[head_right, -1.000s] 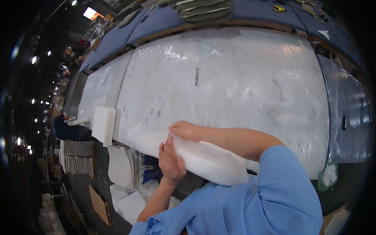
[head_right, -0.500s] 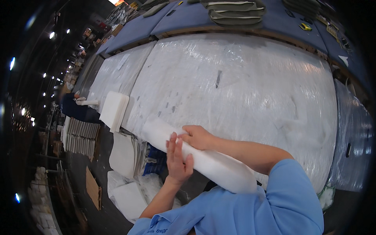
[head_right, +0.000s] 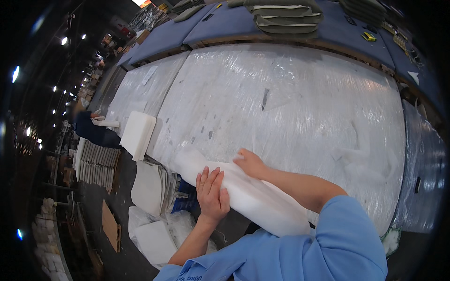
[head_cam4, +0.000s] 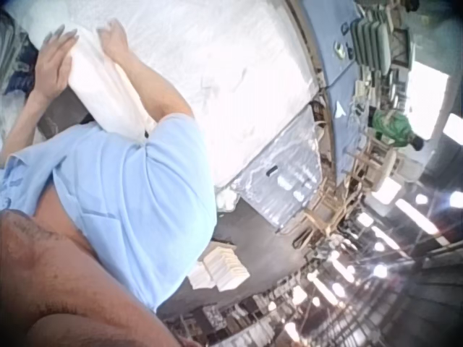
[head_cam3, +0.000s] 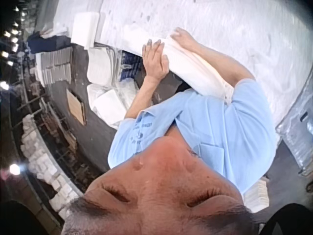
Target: The person removes a white foam sheet from a plastic bag and places it on a large worktable. They repeatedly fold the foam sheet in half multiple times, pressing and smoothing each fold by hand. The folded foam is held in the hands as the clip ends.
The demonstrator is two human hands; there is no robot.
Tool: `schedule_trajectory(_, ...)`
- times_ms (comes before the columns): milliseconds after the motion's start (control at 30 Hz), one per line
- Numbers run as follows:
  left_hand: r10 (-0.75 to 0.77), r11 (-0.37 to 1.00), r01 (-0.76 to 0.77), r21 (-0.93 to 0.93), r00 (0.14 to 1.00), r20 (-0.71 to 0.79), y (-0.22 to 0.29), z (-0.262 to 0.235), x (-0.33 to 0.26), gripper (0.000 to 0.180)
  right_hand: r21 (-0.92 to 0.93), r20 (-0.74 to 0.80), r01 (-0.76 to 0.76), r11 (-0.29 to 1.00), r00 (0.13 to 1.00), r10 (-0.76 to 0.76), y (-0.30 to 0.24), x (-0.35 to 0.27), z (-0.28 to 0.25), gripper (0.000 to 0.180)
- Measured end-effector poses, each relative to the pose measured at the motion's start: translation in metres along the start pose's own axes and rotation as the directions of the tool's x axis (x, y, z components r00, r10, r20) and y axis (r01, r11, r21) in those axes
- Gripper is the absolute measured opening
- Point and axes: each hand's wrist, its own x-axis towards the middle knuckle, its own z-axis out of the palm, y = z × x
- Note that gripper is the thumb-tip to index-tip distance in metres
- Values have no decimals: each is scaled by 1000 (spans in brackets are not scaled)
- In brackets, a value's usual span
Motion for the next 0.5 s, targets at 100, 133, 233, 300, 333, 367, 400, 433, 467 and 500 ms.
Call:
schedule_trajectory(100,31,1000,-31,2,1000,5,2,3,8,48,224,-12,33,974,999,-32,-25,35,-3,48)
schedule_trajectory(133,21,1000,-21,11,1000,6,-1,2,5,48,300,82,-43,953,996,19,-41,42,3,51)
schedule_trajectory(233,23,999,-23,26,1000,-10,-3,4,4,49,322,227,-254,912,956,187,-80,52,19,58)
schedule_trajectory(300,33,999,-32,38,999,-26,-2,6,7,51,329,314,-316,890,925,213,-90,54,22,62)
schedule_trajectory(333,36,999,-35,29,999,-30,0,7,8,51,358,375,-319,878,910,178,-88,54,26,64)
schedule_trajectory(367,39,999,-39,18,999,-33,1,7,9,52,386,433,-323,864,891,139,-86,55,28,66)
schedule_trajectory(400,45,999,-44,8,998,-36,1,7,11,52,324,427,-245,914,900,90,-81,55,26,61)
schedule_trajectory(433,29,999,-32,-42,997,-66,1,5,10,52,254,438,-171,952,898,45,-78,50,26,56)
schedule_trajectory(467,14,995,-22,-93,995,-96,2,3,9,51,184,450,-94,979,893,1,-77,47,26,52)
schedule_trajectory(500,-2,989,-16,-145,992,-124,1,1,10,51,197,424,-72,978,906,-19,-76,45,28,49)
